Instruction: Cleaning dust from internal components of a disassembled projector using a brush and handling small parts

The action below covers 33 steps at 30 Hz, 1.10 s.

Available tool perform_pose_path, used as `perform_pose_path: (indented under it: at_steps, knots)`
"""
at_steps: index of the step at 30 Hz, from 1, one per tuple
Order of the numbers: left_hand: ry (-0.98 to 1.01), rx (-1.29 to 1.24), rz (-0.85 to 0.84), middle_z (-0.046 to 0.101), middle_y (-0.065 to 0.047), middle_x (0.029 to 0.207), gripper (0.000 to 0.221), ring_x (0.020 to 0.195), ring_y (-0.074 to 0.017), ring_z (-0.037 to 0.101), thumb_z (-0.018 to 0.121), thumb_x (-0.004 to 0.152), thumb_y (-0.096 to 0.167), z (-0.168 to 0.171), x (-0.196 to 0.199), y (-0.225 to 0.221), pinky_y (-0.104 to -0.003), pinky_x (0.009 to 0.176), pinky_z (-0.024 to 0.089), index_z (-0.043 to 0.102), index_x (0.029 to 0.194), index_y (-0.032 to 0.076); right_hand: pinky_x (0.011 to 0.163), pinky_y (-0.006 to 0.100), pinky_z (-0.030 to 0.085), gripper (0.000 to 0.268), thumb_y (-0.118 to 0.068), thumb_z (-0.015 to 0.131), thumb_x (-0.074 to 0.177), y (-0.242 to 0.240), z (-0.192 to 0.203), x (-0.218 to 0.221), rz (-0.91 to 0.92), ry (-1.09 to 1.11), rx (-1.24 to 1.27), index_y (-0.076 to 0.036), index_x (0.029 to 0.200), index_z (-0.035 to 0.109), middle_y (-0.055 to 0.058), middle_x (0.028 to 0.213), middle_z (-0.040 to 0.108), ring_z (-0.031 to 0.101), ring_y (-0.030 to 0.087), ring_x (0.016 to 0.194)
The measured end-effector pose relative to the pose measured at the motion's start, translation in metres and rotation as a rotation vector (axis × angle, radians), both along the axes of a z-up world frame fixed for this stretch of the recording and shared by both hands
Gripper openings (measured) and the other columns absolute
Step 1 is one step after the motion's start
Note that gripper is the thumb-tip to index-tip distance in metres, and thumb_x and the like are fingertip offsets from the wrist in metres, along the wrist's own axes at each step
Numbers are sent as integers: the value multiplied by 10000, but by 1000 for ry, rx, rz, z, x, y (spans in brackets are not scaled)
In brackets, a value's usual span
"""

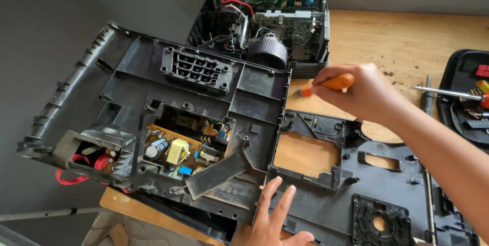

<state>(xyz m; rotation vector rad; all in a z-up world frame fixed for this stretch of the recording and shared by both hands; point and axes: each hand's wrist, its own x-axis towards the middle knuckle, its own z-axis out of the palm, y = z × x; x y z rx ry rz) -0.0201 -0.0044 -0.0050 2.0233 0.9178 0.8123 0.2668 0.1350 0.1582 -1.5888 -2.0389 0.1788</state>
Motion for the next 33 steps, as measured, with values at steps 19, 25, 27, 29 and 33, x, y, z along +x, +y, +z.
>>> perform_pose_path:
  at_steps: [19,25,27,29,33]
  knots:
    - [404,418,65,417,-47,1595,770,1457,-340,417,615,923,739,26,-4,5,-562,1066,386,541,1497,231,693,270,486,160,-219,771,882,30,31,1,-35,278,-640,-133,993,848,6,881,800,647,142,769]
    - [381,515,97,472,-69,1543,772,1403,-333,494,672,891,735,29,-3,7,-519,1058,419,582,1445,204,821,265,507,161,-236,794,869,35,58,-8,-87,49,-705,-205,1016,853,-51,985,841,710,120,893]
    - [366,559,103,492,-87,1525,768,1378,-345,516,674,893,731,29,-4,9,-544,1080,391,594,1429,187,780,273,494,154,-221,800,877,34,58,-8,-112,22,-688,-220,1022,855,-50,962,831,687,127,867]
    - [367,494,72,463,-90,1544,768,1423,-340,482,687,895,706,27,-4,7,-544,1085,378,569,1449,188,842,276,564,167,-234,775,866,37,43,4,89,-6,-301,-230,1025,828,-66,1050,814,776,117,887]
    - [95,236,59,412,-133,1562,749,1524,-425,298,762,883,571,8,2,4,-555,1148,352,548,1469,158,830,265,541,185,-298,833,804,25,47,-10,41,100,-500,-231,975,859,-80,956,858,735,97,872]
